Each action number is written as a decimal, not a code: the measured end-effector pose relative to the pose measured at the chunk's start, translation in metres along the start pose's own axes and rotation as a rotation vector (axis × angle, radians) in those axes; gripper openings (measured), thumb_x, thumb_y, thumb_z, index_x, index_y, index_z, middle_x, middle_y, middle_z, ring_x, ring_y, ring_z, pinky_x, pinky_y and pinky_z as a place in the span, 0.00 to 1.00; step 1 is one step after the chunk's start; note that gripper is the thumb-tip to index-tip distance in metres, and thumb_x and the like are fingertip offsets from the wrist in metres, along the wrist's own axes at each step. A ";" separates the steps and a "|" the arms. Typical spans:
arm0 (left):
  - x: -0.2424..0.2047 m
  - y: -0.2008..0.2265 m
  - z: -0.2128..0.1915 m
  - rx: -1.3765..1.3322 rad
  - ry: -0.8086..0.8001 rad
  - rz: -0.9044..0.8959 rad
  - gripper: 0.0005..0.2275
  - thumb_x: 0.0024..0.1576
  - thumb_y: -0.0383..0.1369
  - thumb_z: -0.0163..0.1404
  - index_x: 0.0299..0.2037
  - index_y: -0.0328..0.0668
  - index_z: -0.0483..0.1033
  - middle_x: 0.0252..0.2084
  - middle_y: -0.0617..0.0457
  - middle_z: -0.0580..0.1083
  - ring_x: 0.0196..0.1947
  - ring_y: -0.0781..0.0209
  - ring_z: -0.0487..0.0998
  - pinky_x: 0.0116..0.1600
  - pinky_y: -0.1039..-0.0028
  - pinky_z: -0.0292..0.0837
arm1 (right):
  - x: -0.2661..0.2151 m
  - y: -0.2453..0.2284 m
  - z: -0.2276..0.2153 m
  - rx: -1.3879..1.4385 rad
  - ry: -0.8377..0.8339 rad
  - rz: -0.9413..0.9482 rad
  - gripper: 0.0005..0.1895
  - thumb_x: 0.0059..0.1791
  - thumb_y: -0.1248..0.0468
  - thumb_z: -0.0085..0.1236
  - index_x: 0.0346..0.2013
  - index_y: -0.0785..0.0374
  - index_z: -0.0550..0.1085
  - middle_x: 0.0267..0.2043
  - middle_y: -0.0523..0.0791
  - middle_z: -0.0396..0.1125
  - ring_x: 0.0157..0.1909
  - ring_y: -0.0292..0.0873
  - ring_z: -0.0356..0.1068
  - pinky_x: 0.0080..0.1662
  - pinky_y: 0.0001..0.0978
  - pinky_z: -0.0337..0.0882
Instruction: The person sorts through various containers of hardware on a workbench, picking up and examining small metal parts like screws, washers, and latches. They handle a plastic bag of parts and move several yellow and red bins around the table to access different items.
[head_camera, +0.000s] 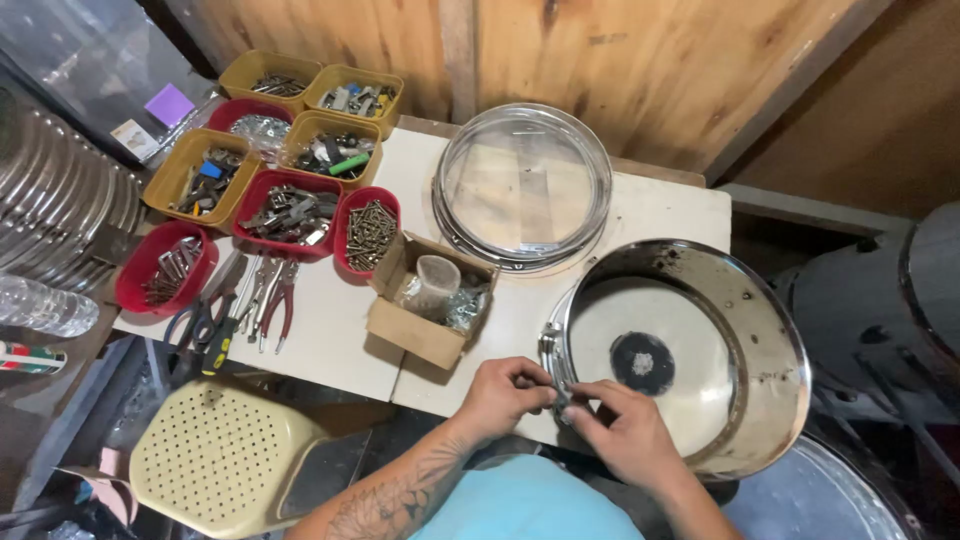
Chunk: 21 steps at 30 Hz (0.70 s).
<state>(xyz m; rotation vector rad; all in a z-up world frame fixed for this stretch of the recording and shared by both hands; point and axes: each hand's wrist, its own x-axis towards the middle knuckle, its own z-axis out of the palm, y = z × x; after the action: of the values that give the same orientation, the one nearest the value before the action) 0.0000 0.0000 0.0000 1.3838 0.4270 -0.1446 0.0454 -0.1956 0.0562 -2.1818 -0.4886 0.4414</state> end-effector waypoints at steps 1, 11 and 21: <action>0.002 -0.004 -0.004 -0.002 -0.001 0.002 0.05 0.47 0.23 0.65 0.32 0.36 0.83 0.23 0.49 0.78 0.23 0.65 0.77 0.31 0.77 0.77 | 0.002 0.000 0.008 -0.002 0.001 -0.001 0.16 0.43 0.57 0.66 0.45 0.55 0.85 0.42 0.37 0.82 0.45 0.33 0.80 0.51 0.23 0.73; 0.001 -0.013 -0.055 -0.102 -0.133 -0.073 0.01 0.56 0.23 0.57 0.36 0.36 0.79 0.22 0.48 0.77 0.27 0.62 0.82 0.32 0.76 0.77 | 0.019 0.001 0.067 -0.011 0.041 0.018 0.07 0.43 0.57 0.68 0.28 0.57 0.85 0.29 0.38 0.81 0.32 0.33 0.79 0.39 0.25 0.74; 0.035 0.011 -0.149 0.151 0.181 0.080 0.08 0.53 0.31 0.59 0.41 0.48 0.87 0.30 0.56 0.83 0.18 0.68 0.75 0.20 0.76 0.72 | 0.014 0.034 0.084 0.034 0.392 0.245 0.06 0.45 0.65 0.68 0.33 0.64 0.84 0.34 0.43 0.80 0.40 0.35 0.74 0.51 0.24 0.70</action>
<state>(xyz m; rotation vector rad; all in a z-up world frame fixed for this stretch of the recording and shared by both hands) 0.0048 0.1520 -0.0212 1.5666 0.5192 0.0148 0.0250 -0.1527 -0.0218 -2.2307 0.0006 0.1398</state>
